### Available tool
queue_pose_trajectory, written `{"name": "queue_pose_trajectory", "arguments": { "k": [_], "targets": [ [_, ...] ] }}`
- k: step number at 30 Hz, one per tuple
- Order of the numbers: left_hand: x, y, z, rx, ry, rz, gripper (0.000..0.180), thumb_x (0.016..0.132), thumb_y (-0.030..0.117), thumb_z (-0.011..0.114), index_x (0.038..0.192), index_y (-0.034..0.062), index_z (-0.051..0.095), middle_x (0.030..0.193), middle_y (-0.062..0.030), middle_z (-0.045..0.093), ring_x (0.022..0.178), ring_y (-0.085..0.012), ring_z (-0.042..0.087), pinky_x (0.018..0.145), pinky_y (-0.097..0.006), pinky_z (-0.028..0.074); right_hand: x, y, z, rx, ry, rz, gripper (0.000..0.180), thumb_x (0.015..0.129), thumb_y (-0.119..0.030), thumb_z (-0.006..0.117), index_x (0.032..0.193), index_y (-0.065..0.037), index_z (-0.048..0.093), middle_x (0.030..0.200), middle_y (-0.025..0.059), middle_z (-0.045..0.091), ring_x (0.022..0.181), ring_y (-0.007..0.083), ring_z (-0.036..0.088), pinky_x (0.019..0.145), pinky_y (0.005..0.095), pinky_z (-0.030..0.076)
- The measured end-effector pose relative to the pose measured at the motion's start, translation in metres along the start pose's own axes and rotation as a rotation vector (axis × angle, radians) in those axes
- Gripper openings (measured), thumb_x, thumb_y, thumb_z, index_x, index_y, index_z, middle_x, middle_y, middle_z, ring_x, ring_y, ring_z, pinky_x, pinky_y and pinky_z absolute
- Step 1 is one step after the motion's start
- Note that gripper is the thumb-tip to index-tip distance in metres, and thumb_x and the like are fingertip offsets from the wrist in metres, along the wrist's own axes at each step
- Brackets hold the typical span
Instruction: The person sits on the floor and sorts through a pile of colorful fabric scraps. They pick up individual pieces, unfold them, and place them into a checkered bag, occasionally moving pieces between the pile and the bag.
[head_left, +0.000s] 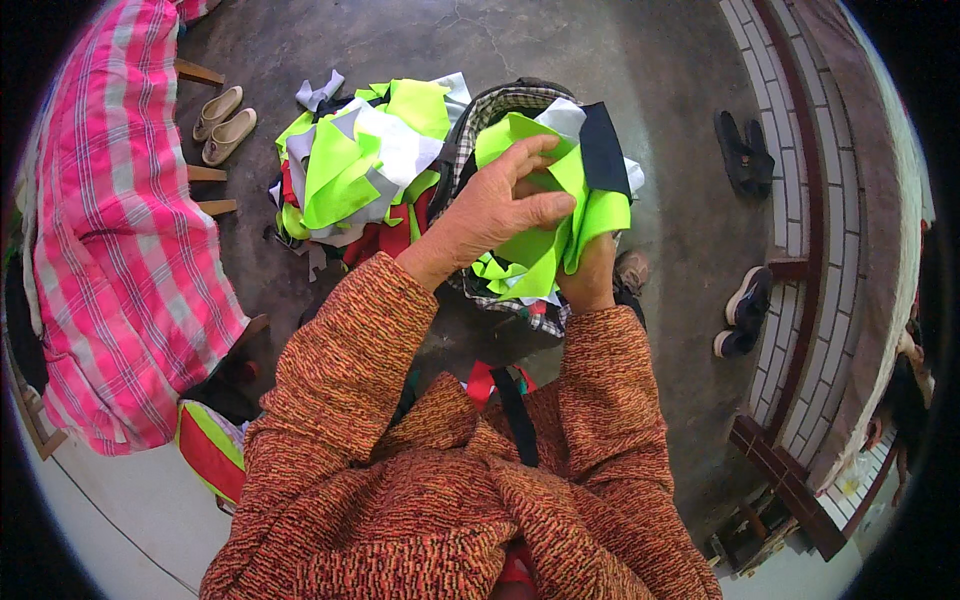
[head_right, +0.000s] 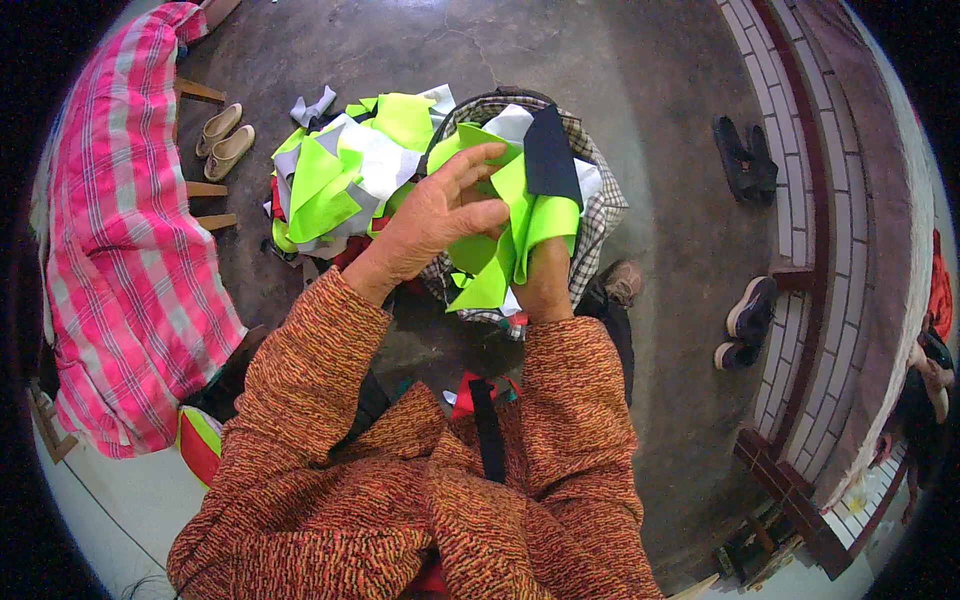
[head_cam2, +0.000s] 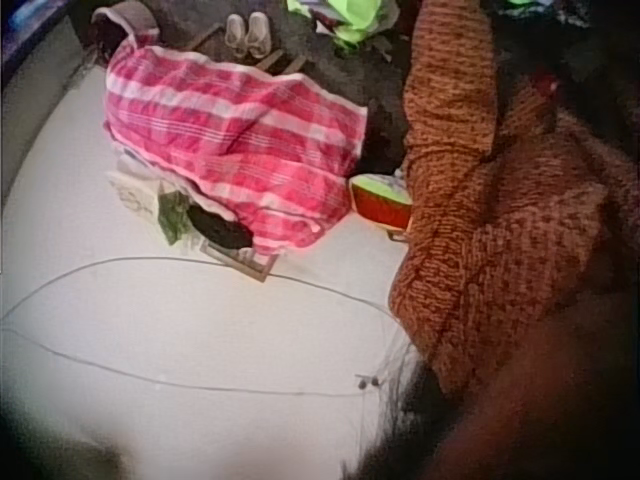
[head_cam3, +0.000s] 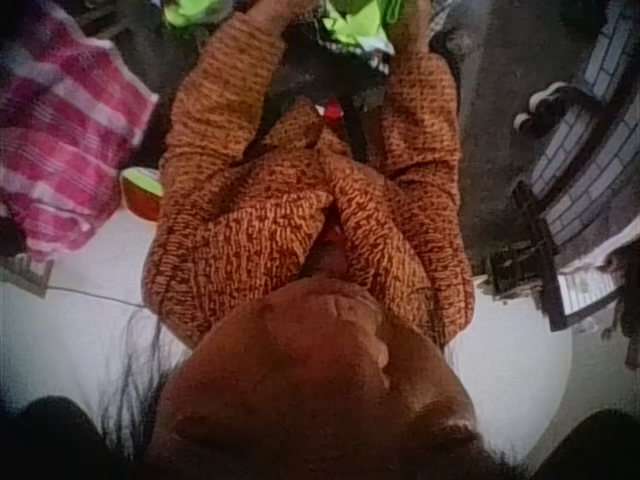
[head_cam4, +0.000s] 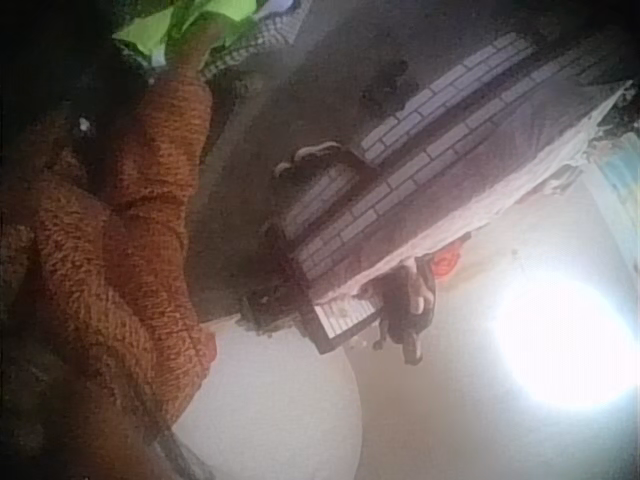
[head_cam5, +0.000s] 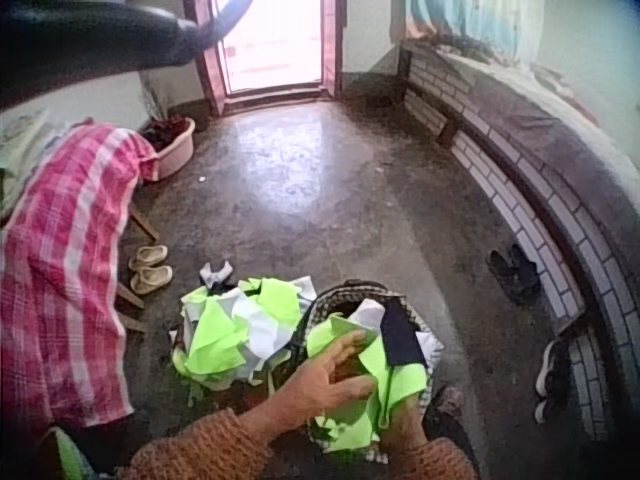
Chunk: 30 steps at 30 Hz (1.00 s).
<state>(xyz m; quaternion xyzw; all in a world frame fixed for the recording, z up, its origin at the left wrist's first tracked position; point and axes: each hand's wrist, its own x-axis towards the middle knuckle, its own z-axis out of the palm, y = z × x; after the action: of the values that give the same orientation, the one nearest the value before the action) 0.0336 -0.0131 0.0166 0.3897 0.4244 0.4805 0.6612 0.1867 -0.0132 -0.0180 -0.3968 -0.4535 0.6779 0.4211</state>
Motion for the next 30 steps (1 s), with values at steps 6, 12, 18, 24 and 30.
{"name": "queue_pose_trajectory", "arguments": {
  "k": [6, 12, 18, 24, 30],
  "targets": [
    [-0.003, -0.003, 0.006, 0.581, 0.099, 0.038, 0.072, 0.063, 0.033, 0.081, 0.115, -0.0020, 0.046, 0.095, -0.0129, 0.059, 0.086, -0.0209, 0.059, 0.077, -0.031, 0.048, 0.005, 0.012, -0.004, 0.572, -0.019, 0.182, 0.053, 0.094, -0.041, 0.039, 0.131, -0.004, 0.039, 0.127, 0.0133, 0.048, 0.113, 0.0254, 0.051, 0.093, 0.0378, 0.045],
    [-0.006, -0.017, 0.012, 0.846, 0.164, 0.117, 0.068, 0.061, 0.036, 0.081, 0.110, -0.0008, 0.051, 0.099, -0.0165, 0.056, 0.094, -0.0317, 0.057, 0.082, -0.038, 0.045, 0.000, 0.026, -0.009, 0.081, -0.046, -0.049, 0.043, 0.089, -0.021, 0.056, 0.126, -0.003, 0.044, 0.120, 0.0113, 0.052, 0.107, 0.0240, 0.054, 0.089, 0.0343, 0.045],
    [-0.005, -0.020, -0.005, 0.752, 0.073, 0.132, 0.035, 0.071, 0.018, 0.070, 0.097, -0.0008, 0.056, 0.088, -0.0118, 0.057, 0.083, -0.0258, 0.058, 0.074, -0.033, 0.045, 0.005, 0.026, -0.016, -0.899, -0.002, -0.424, 0.044, 0.071, -0.010, 0.072, 0.111, -0.005, 0.055, 0.104, 0.0102, 0.059, 0.096, 0.0249, 0.058, 0.083, 0.0351, 0.046],
    [-0.002, -0.005, -0.012, 0.367, 0.062, -0.057, 0.020, 0.079, 0.014, 0.060, 0.094, 0.0008, 0.057, 0.086, -0.0021, 0.058, 0.081, -0.0089, 0.054, 0.071, -0.025, 0.044, 0.007, 0.035, -0.035, -0.838, 0.099, -0.379, 0.045, 0.074, -0.010, 0.071, 0.115, -0.004, 0.052, 0.109, 0.0079, 0.059, 0.098, 0.0198, 0.057, 0.084, 0.0324, 0.047],
    [-0.004, 0.022, -0.035, -0.316, 0.153, -0.079, 0.027, 0.080, 0.015, 0.054, 0.103, 0.0021, 0.058, 0.089, -0.0044, 0.060, 0.080, -0.0123, 0.058, 0.073, -0.025, 0.047, 0.005, 0.021, -0.040, -0.416, 0.175, -0.220, 0.052, 0.073, -0.019, 0.072, 0.119, -0.006, 0.050, 0.111, 0.0094, 0.059, 0.103, 0.0247, 0.056, 0.091, 0.0376, 0.044]
  ]
}}
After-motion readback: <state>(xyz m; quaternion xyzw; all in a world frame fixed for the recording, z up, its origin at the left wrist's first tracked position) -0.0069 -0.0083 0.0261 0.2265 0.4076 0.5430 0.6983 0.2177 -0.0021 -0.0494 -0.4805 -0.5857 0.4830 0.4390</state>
